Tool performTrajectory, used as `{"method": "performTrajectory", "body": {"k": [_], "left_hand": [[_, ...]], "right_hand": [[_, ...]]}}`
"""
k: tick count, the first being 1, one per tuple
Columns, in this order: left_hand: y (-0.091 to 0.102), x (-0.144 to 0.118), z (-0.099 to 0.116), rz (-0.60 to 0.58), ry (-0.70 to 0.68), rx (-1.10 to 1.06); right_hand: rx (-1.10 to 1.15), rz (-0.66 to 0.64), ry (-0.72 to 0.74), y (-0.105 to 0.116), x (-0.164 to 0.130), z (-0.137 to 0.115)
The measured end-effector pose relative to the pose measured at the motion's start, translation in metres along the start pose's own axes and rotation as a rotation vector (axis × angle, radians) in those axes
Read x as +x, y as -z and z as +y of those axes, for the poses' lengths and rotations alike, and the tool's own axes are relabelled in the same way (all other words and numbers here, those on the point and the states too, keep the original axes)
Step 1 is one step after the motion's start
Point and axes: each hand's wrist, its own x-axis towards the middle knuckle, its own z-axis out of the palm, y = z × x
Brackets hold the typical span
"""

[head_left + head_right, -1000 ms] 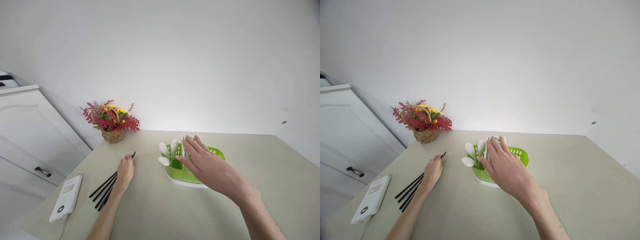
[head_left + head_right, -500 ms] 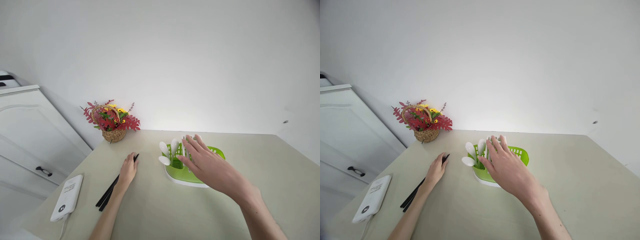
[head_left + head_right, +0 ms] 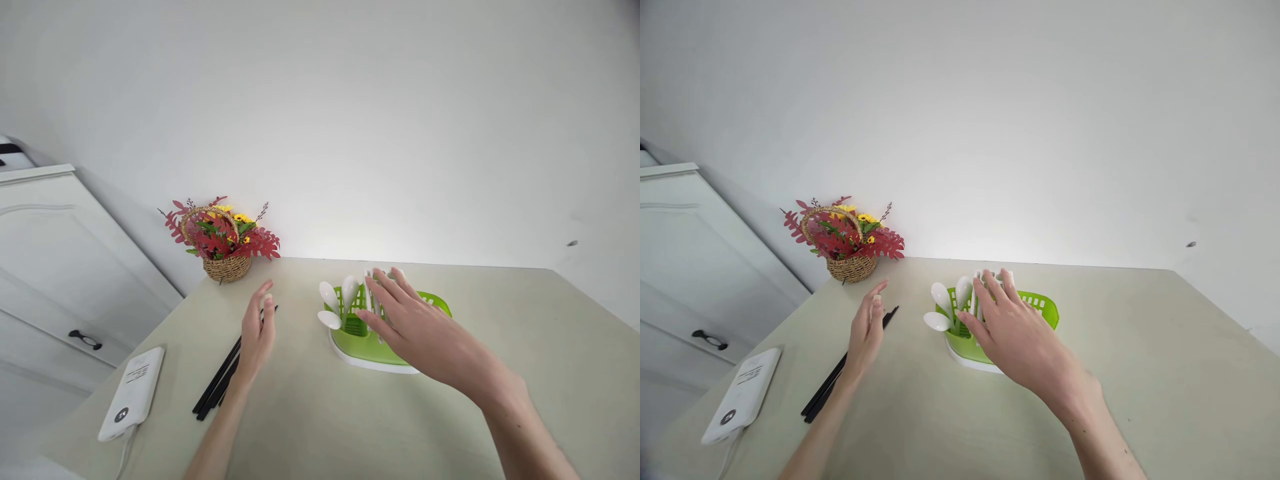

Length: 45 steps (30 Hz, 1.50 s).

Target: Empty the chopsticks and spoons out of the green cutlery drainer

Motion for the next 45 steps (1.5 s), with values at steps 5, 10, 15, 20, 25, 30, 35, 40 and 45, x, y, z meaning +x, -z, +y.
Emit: {"method": "performTrajectory", "body": {"k": [5,10,15,20,25,30,35,40,45], "left_hand": [[-0.011,-0.002,0.035,-0.258,-0.251,-0.173],[-0.028,0.002,0.053,-0.416,-0.375,-0.141],[-0.045,0.011,0.064,-0.405,-0.379,-0.118],[-0.059,0.021,0.072,-0.42,-0.338,-0.103],[-0.069,0.03,0.083,-0.469,-0.251,-0.072],[-0.079,0.039,0.09,-0.513,-0.22,-0.045],[-0.089,0.043,0.086,-0.443,-0.341,0.002],[-0.097,0.041,0.08,-0.351,-0.353,0.04],[-0.098,0.04,0.084,-0.329,-0.369,0.079]], "right_hand": [[-0.071,0.008,0.077,0.005,-0.002,-0.001],[-0.133,0.006,0.131,0.012,-0.004,-0.004],[-0.081,-0.06,0.094,0.015,-0.003,0.0],[0.088,-0.039,0.039,0.013,-0.011,0.012],[0.119,0.025,0.031,0.02,-0.023,0.014],[0.126,0.056,0.091,0.025,-0.03,0.015],[0.14,0.017,0.101,0.024,-0.034,0.02],[0.141,0.013,0.117,0.027,-0.036,0.022],[0.14,-0.01,0.114,0.029,-0.036,0.021]]}}
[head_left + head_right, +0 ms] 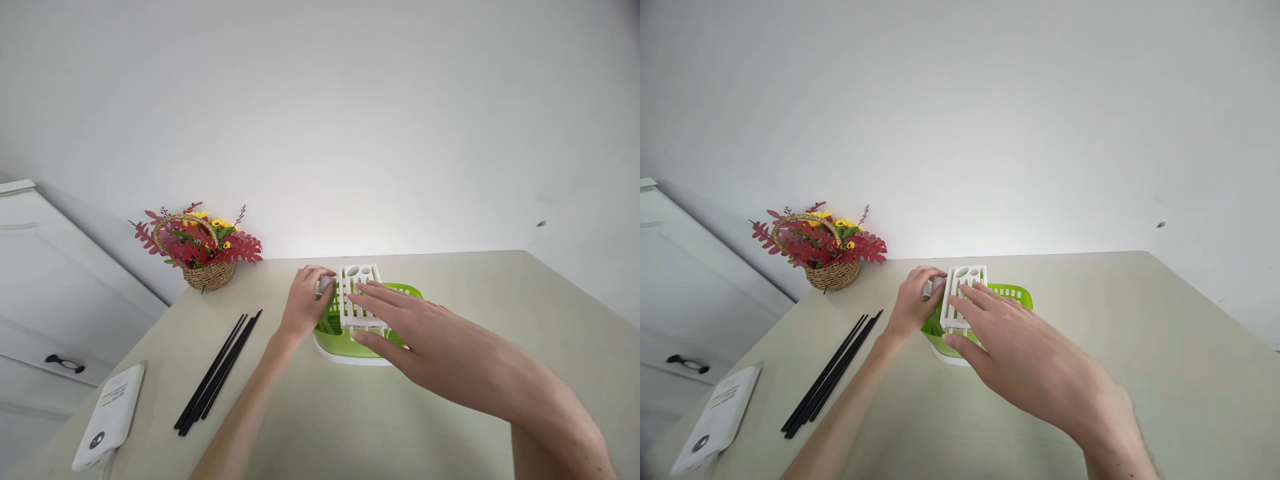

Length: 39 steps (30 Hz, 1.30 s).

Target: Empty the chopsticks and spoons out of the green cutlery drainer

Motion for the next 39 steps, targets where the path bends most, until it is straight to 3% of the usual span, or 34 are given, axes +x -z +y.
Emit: {"method": "performTrajectory", "body": {"k": [17,22,30,39], "left_hand": [[-0.001,-0.002,0.011,0.035,0.013,0.165],[0.001,-0.003,0.014,0.005,0.062,0.219],[0.004,-0.002,0.011,-0.036,0.007,0.218],[0.002,-0.003,0.006,0.069,-0.037,0.231]], "right_hand": [[0.008,-0.001,0.011,-0.004,-0.001,0.004],[0.014,0.006,0.019,-0.005,-0.002,0.004],[0.008,-0.013,0.005,-0.004,-0.002,0.004],[0.023,0.006,0.025,-0.006,-0.003,0.006]]}}
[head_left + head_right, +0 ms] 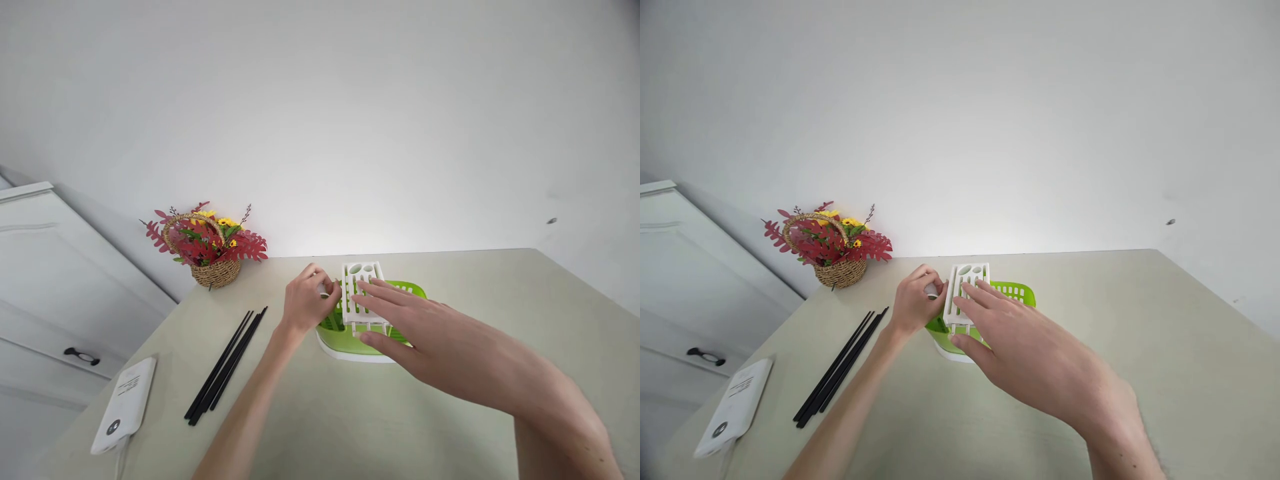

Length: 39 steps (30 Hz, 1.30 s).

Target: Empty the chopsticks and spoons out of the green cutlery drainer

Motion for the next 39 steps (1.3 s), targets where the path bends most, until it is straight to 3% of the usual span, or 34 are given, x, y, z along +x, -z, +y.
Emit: {"method": "performTrajectory", "body": {"k": [6,10,15,19,25,30,34,36,39], "left_hand": [[-0.004,0.004,-0.004,0.016,-0.044,0.04],[0.0,0.008,-0.007,0.164,-0.064,0.05],[0.019,0.02,-0.009,0.371,-0.002,-0.024],[0.034,0.028,-0.017,0.514,0.13,-0.148],[0.058,0.038,-0.044,0.753,0.448,-0.596],[0.084,0.03,-0.065,0.828,0.621,-0.889],[0.096,0.008,-0.084,0.747,0.748,-0.825],[0.098,-0.004,-0.094,0.601,0.818,-0.717],[0.098,-0.02,-0.106,0.275,0.884,-0.436]], "right_hand": [[0.001,-0.006,-0.005,0.0,0.001,0.0],[-0.008,-0.036,-0.024,0.001,0.002,0.0],[-0.011,-0.046,-0.029,0.002,0.002,0.001],[-0.005,-0.041,-0.03,0.002,0.002,0.001],[-0.004,-0.081,-0.037,0.006,0.003,0.0],[-0.014,-0.104,-0.058,0.007,0.002,-0.001],[-0.021,-0.088,-0.07,0.004,0.002,-0.003],[-0.022,-0.08,-0.067,0.002,0.002,-0.003],[-0.036,-0.08,-0.061,0.0,0.004,-0.003]]}}
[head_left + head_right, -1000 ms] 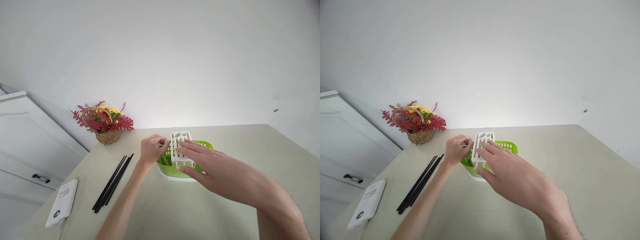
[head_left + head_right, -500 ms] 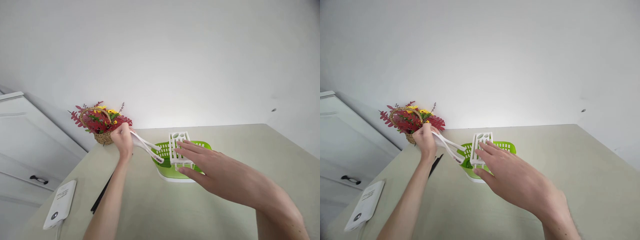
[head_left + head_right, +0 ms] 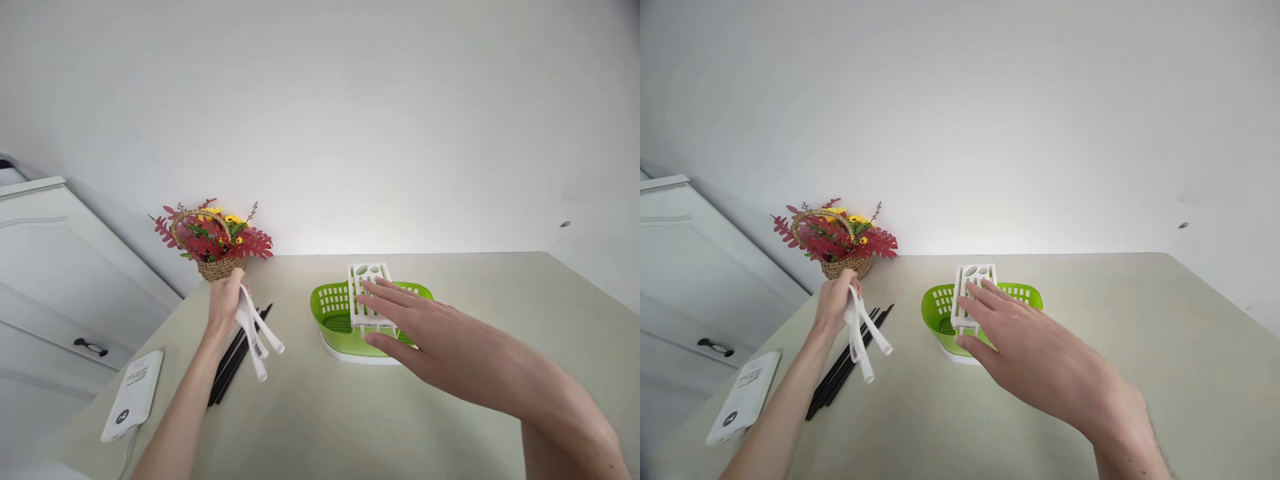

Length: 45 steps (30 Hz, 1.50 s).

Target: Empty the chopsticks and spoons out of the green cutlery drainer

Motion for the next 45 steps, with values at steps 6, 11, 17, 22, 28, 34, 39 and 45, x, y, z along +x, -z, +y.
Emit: {"method": "performTrajectory", "body": {"k": [6,11,17,22,28,34,39,45], "left_hand": [[-0.001,-0.002,-0.023,-0.284,-0.158,0.645],[-0.017,-0.007,-0.038,-0.399,-0.21,0.748],[-0.03,-0.012,-0.051,-0.468,-0.214,0.835],[-0.034,-0.012,-0.062,-0.48,-0.221,0.873],[-0.038,-0.015,-0.067,-0.494,-0.241,0.912],[-0.045,-0.024,-0.064,-0.516,-0.25,0.97],[-0.049,-0.029,-0.067,-0.524,-0.262,1.027],[-0.051,-0.03,-0.076,-0.534,-0.278,1.078]], "right_hand": [[-0.038,-0.004,0.024,-0.003,0.002,0.002],[-0.041,0.011,0.041,-0.005,0.002,0.003],[-0.043,0.019,0.042,-0.006,0.0,0.004],[-0.036,0.03,0.044,-0.005,0.001,0.003],[-0.027,0.036,0.053,-0.004,0.0,0.003],[-0.028,0.057,0.063,-0.005,-0.001,0.005],[-0.032,0.058,0.073,-0.005,0.0,0.004],[-0.024,0.05,0.063,-0.003,-0.001,0.004]]}}
